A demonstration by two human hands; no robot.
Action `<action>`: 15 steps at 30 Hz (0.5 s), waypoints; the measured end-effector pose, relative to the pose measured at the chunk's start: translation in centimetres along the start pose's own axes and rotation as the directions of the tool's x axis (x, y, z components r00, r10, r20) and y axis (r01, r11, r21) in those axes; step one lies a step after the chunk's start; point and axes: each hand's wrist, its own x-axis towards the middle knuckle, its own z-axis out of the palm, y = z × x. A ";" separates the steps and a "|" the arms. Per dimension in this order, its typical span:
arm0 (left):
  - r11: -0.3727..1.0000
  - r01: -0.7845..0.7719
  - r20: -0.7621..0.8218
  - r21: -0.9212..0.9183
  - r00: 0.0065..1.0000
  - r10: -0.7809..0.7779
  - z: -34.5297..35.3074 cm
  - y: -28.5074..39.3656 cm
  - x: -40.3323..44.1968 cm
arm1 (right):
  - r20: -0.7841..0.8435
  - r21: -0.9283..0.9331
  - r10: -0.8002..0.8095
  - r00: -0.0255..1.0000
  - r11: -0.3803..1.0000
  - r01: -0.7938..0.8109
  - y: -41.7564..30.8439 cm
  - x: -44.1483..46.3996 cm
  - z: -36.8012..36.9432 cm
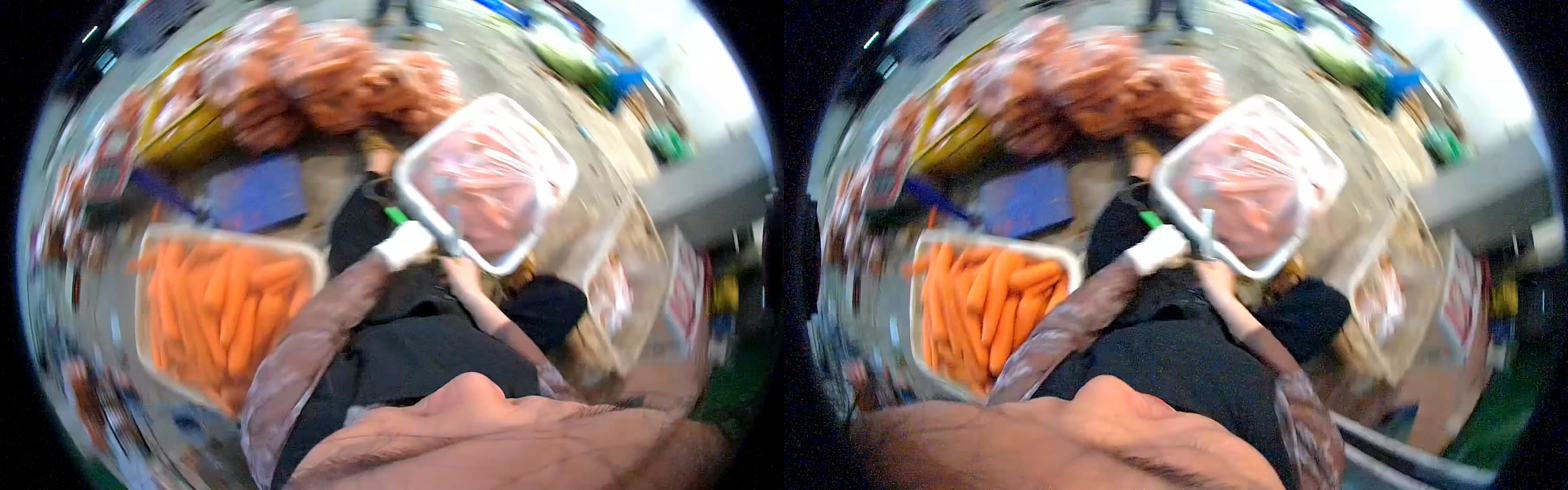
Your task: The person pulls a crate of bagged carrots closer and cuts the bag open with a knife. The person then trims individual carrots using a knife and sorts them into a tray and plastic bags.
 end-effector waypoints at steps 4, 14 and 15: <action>0.989 -0.129 0.202 0.078 0.973 0.111 -1.5 -1.7 -3.9 | -0.037 0.226 -0.149 0.988 0.962 0.153 -1.1 -1.6 -1.0; 0.993 0.070 -0.341 0.099 0.940 -0.033 -2.5 0.6 14.7 | 0.159 0.875 0.151 0.976 0.435 -0.210 0.2 0.8 -6.7; 0.992 0.063 -0.345 0.108 0.938 -0.022 -1.6 0.4 16.0 | 0.180 0.860 0.150 0.972 0.455 -0.229 0.8 1.0 -6.0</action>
